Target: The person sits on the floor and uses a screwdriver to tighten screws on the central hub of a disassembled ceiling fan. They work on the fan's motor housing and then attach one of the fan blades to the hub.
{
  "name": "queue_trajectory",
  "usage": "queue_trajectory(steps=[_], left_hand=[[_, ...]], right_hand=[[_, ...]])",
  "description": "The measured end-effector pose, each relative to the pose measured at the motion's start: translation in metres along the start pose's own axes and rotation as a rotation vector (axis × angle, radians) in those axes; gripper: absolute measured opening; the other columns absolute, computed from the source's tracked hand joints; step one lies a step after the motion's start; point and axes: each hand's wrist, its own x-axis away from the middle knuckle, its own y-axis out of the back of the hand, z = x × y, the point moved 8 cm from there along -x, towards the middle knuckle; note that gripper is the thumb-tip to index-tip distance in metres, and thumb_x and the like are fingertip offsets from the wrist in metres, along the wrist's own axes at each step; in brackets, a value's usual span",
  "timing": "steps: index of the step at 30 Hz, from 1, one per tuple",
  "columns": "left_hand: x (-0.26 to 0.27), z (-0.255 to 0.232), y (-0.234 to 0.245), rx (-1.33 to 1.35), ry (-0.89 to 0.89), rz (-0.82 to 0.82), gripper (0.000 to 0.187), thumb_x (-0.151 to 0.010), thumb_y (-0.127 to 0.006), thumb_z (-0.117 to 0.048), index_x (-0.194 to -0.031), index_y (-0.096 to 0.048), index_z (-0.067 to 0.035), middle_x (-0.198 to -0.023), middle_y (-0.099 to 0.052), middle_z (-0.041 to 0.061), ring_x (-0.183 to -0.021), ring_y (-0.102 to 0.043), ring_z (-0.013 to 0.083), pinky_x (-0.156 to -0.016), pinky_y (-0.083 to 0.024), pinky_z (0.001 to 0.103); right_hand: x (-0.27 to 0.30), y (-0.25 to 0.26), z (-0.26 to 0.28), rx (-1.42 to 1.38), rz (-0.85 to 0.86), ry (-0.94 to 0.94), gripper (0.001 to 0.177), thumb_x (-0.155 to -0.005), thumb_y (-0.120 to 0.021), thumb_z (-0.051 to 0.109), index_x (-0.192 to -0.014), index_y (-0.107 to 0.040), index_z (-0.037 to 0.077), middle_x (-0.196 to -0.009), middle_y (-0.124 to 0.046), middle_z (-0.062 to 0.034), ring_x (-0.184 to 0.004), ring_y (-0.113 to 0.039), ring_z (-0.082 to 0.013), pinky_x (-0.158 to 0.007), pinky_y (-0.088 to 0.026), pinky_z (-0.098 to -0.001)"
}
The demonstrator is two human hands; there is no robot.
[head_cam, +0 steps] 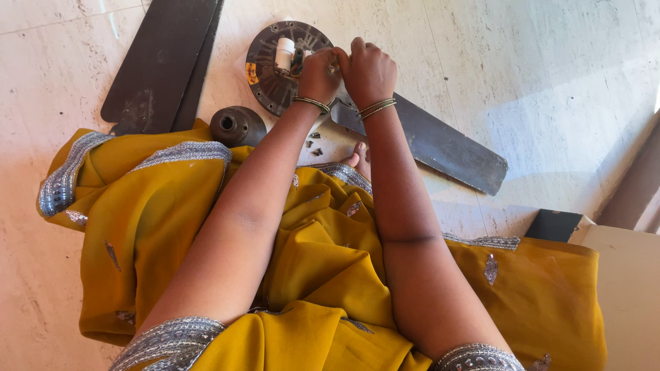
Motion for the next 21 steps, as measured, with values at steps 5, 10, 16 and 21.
queue_trajectory(steps=[5,10,16,21], left_hand=[[-0.001,-0.001,0.000,0.097,-0.060,-0.050,0.019,-0.077,-0.074,0.006,-0.092,-0.077,-0.006,-0.087,-0.075,0.013,-0.080,-0.074,0.0268,-0.072,-0.058,0.036],[0.001,-0.003,0.002,0.127,-0.095,-0.001,0.021,-0.077,-0.078,0.003,-0.095,-0.078,-0.008,-0.090,-0.076,0.013,-0.083,-0.074,0.0269,-0.074,-0.058,0.037],[0.008,-0.014,0.004,0.169,-0.060,0.007,0.033,-0.074,-0.082,0.002,-0.105,-0.072,-0.005,-0.097,-0.072,0.012,-0.083,-0.071,0.0253,-0.071,-0.059,0.034],[0.002,-0.006,0.000,0.099,-0.030,0.058,0.030,-0.072,-0.085,-0.001,-0.098,-0.071,-0.003,-0.093,-0.073,0.012,-0.079,-0.070,0.0261,-0.070,-0.057,0.035]], right_hand=[[0.007,0.030,0.013,-0.246,-0.101,0.171,0.011,-0.083,-0.075,0.012,-0.088,-0.068,0.006,-0.089,-0.068,-0.0150,-0.074,-0.070,-0.0351,-0.061,-0.055,-0.0431],[0.003,0.031,0.006,-0.481,0.023,0.214,0.024,-0.072,-0.073,-0.011,-0.088,-0.076,0.007,-0.091,-0.070,-0.0118,-0.079,-0.072,-0.0310,-0.068,-0.058,-0.0378],[-0.002,0.023,-0.011,-0.404,-0.043,0.090,0.012,-0.073,-0.080,0.000,-0.083,-0.074,0.004,-0.084,-0.070,-0.0141,-0.072,-0.072,-0.0317,-0.064,-0.058,-0.0391],[0.001,0.006,-0.023,-0.151,-0.025,-0.068,0.032,-0.091,-0.080,0.026,-0.076,-0.062,0.004,-0.074,-0.069,-0.0157,-0.064,-0.069,-0.0358,-0.057,-0.053,-0.0453]])
